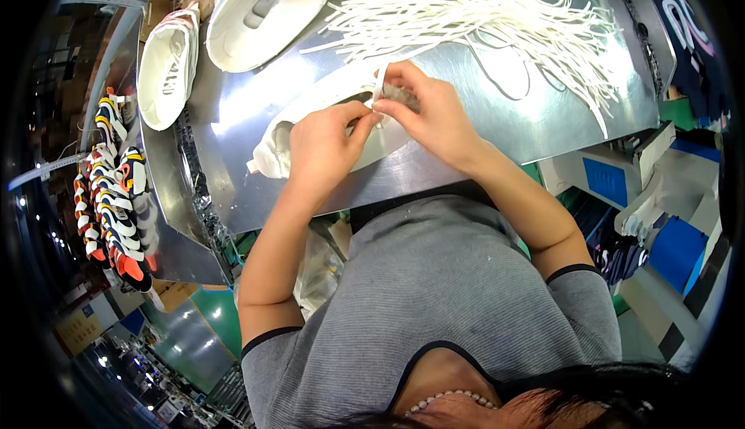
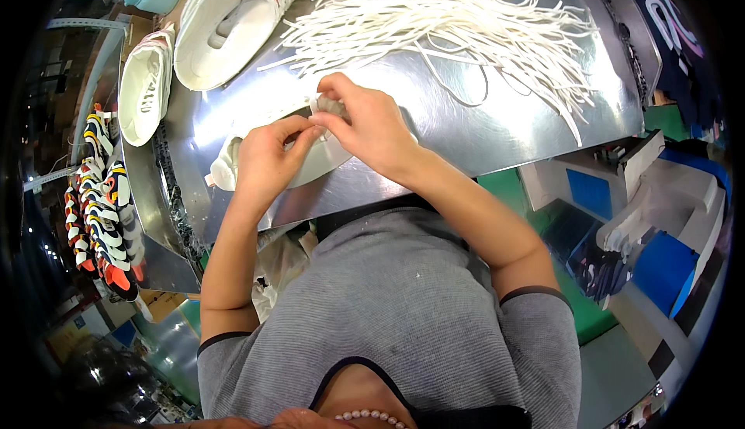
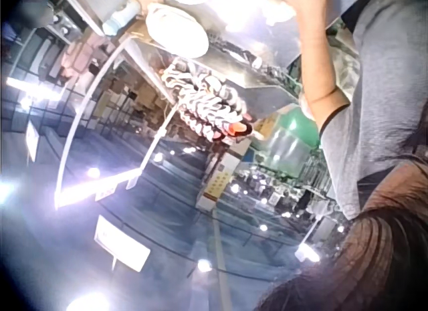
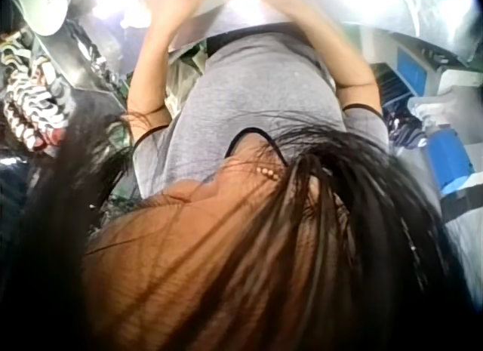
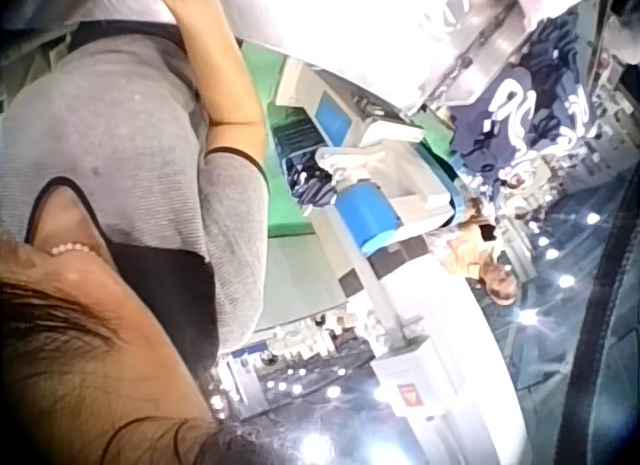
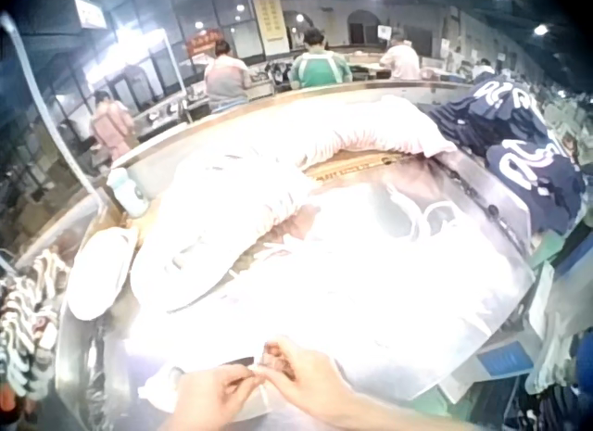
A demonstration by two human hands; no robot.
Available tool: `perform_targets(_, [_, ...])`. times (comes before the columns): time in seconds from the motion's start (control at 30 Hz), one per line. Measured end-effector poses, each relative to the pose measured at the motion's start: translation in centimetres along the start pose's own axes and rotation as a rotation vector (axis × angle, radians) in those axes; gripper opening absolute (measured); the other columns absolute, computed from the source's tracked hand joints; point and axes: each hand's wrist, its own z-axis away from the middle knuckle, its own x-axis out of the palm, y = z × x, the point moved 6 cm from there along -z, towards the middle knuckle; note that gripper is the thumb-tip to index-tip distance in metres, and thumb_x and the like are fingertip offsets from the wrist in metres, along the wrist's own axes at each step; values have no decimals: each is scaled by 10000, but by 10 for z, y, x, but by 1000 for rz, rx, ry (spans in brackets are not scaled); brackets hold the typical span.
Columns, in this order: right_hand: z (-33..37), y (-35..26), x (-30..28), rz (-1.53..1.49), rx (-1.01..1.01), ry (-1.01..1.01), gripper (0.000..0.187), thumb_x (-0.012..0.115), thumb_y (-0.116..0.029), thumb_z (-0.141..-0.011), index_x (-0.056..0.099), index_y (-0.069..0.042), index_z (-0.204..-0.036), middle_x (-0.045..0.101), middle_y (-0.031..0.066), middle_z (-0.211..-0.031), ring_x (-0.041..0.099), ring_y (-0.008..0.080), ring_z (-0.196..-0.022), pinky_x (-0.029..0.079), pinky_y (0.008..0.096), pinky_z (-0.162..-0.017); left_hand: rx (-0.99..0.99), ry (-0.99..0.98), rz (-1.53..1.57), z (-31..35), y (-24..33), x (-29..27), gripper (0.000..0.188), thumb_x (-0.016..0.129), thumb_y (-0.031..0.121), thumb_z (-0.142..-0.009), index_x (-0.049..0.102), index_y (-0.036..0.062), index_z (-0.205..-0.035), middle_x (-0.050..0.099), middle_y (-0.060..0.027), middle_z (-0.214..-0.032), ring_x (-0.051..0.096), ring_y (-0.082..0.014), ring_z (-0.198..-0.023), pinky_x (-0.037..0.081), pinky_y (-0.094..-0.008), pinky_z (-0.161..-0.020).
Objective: The person threads white elastic laces through the eyelets of shoe tongues using a small metal hook tool, performing this for several shoe components.
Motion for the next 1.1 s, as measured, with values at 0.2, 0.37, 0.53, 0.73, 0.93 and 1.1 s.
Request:
perform_targets(0.2, [42,-14,-16,-28,197,-192,185,613,-169,-970,554,-7,-1037,693,167,-813,689,343,-761,512,401,-689,7,47,77,-3,-13,6,244,662,342,-901,763,120,-890,703,-76,-711,663,-289,-655,504,-392,-641])
perform_targets(0.37, [43,-10,-17,-10,206,-171,143,607,-130,-961,575,6,-991,696,165,-805,691,331,-741,514,395,-681,10,46,87,-3,-10,6,242,661,335,-895,760,115,-883,701,-73,-709,657,-283,-650,499,-386,-635])
perform_targets(0.53, [43,-11,-16,-19,271,-208,146,599,-109,-984,571,28,-1024,712,152,-861,717,210,-816,537,317,-732,21,36,75,-4,-8,5,249,656,347,-898,760,121,-880,691,-67,-688,648,-281,-634,492,-379,-622])
perform_targets(0.73, [38,-13,-10,254,173,-201,139,614,-92,-954,545,29,-957,679,176,-806,679,318,-726,528,364,-671,208,4,211,1,-2,8,190,697,207,-863,731,63,-980,714,-131,-845,668,-324,-739,508,-428,-680])
perform_targets(0.93, [28,-9,26,710,104,-168,168,601,-119,-866,531,-20,-982,676,193,-856,687,361,-742,535,462,-643,336,79,88,16,15,16,274,659,35,-837,675,52,-1109,689,-163,-913,662,-360,-783,508,-426,-680])
perform_targets(1.1, [46,-46,-46,264,229,-467,252,698,-184,-907,601,-23,-1074,702,117,-842,680,208,-705,497,322,-591,304,144,-6,48,1,6,280,710,21,-838,628,59,-1104,712,-145,-871,685,-328,-758,510,-388,-647])
